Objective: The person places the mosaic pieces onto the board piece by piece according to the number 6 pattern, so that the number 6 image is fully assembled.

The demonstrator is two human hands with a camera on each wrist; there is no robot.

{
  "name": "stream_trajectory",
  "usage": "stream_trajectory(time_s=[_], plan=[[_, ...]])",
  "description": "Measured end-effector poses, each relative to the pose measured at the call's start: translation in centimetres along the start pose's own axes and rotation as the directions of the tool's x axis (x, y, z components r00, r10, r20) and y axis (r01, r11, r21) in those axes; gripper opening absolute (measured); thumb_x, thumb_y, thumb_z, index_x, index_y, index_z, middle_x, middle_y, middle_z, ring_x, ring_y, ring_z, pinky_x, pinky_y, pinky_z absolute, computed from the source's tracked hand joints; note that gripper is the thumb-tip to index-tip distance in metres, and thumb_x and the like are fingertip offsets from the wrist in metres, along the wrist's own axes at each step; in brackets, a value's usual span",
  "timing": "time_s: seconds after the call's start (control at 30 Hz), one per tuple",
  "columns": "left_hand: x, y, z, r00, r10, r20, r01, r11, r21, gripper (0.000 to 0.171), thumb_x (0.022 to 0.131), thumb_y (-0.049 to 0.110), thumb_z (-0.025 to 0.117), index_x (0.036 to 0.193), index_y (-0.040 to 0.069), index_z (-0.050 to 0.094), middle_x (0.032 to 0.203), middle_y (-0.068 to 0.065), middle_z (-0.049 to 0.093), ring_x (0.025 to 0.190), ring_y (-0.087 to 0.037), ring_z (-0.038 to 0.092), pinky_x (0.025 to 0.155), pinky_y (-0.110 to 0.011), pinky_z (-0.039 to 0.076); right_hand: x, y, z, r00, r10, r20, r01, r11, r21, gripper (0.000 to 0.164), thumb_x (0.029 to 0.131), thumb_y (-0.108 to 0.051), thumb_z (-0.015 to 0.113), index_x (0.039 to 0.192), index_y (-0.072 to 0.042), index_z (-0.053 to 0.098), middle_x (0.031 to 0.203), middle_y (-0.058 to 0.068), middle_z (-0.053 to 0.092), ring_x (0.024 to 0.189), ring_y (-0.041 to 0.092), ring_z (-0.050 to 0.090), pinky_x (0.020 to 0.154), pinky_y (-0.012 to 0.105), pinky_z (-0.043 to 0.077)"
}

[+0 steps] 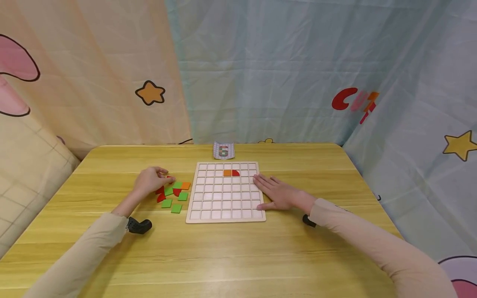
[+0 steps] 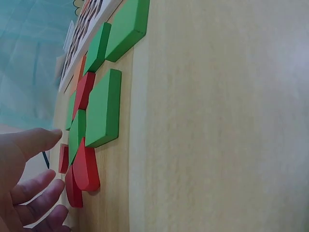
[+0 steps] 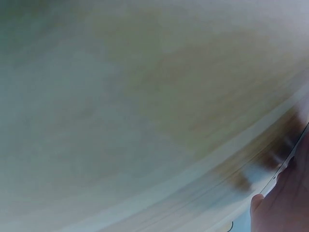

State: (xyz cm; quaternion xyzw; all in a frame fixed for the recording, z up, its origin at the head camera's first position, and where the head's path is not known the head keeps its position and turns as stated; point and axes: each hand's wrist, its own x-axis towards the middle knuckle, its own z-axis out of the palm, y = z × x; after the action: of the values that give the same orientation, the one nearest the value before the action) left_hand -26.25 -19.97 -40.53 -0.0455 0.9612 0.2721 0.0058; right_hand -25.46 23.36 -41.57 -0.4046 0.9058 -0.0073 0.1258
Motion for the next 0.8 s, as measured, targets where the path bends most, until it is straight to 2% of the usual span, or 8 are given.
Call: stream_trajectory(time_s=[0.13, 0.4, 0.6, 0.7, 0.8], plan=[[0.04, 0.02, 0.02, 1.0, -0.002, -0.001, 0.002, 1.0, 0.0, 0.048, 0.083, 0.037, 0.073, 0.115, 0.001, 0.067, 0.09, -0.011, 0.068, 0.072, -0.019, 0.057, 0.06, -0.025, 0.038, 0.12, 0.16, 0.22, 1.0, -0.002, -0.014, 0.002, 1.0, 0.0, 0.091, 0.094, -0.062, 0.042, 0.154, -0.003, 0.006, 0.162, 0.015, 0.003, 0.15, 0.032, 0.006, 0.117, 0.055, 0.014], [0.07, 0.55, 0.13, 1.0, 0.028, 0.006, -0.028, 0.999, -0.031, 0.042, 0.084, 0.028, 0.073, 0.117, 0.002, 0.067, 0.104, -0.015, 0.071, 0.089, -0.026, 0.064, 0.071, -0.031, 0.044, 0.06, 0.36, 0.2, 0.999, -0.023, -0.042, 0.023, 1.0, 0.005, 0.092, 0.093, -0.061, 0.044, 0.154, -0.001, 0.009, 0.162, 0.017, 0.006, 0.149, 0.035, 0.008, 0.116, 0.057, 0.016], [0.15, 0.31, 0.52, 0.993, 0.116, 0.021, -0.114, 0.991, -0.069, 0.038, 0.086, 0.019, 0.069, 0.119, 0.001, 0.065, 0.111, -0.017, 0.07, 0.1, -0.032, 0.064, 0.086, -0.043, 0.047, 0.26, 0.42, 0.42, 1.0, -0.003, -0.01, 0.003, 1.0, -0.023, 0.092, 0.094, -0.064, 0.039, 0.155, -0.004, 0.005, 0.162, 0.014, 0.002, 0.15, 0.031, 0.005, 0.117, 0.054, 0.014], [0.29, 0.05, 0.7, 0.986, 0.162, 0.028, -0.159, 0.984, -0.081, 0.035, 0.086, 0.016, 0.069, 0.118, 0.0, 0.066, 0.112, -0.018, 0.069, 0.098, -0.032, 0.064, 0.087, -0.044, 0.048, 0.31, 0.33, 0.36, 1.0, 0.004, 0.006, -0.004, 0.999, -0.036, 0.093, 0.093, -0.065, 0.038, 0.155, -0.005, 0.004, 0.163, 0.012, 0.0, 0.15, 0.029, 0.004, 0.118, 0.052, 0.014], [0.39, -0.06, 0.72, 0.986, 0.168, 0.021, -0.166, 0.984, -0.067, 0.038, 0.086, 0.018, 0.07, 0.119, 0.0, 0.065, 0.112, -0.018, 0.069, 0.098, -0.032, 0.064, 0.086, -0.044, 0.048, 0.29, 0.2, 0.31, 1.0, 0.015, 0.016, -0.014, 0.999, -0.04, 0.093, 0.093, -0.066, 0.038, 0.155, -0.006, 0.003, 0.163, 0.011, -0.001, 0.15, 0.028, 0.003, 0.119, 0.051, 0.013]])
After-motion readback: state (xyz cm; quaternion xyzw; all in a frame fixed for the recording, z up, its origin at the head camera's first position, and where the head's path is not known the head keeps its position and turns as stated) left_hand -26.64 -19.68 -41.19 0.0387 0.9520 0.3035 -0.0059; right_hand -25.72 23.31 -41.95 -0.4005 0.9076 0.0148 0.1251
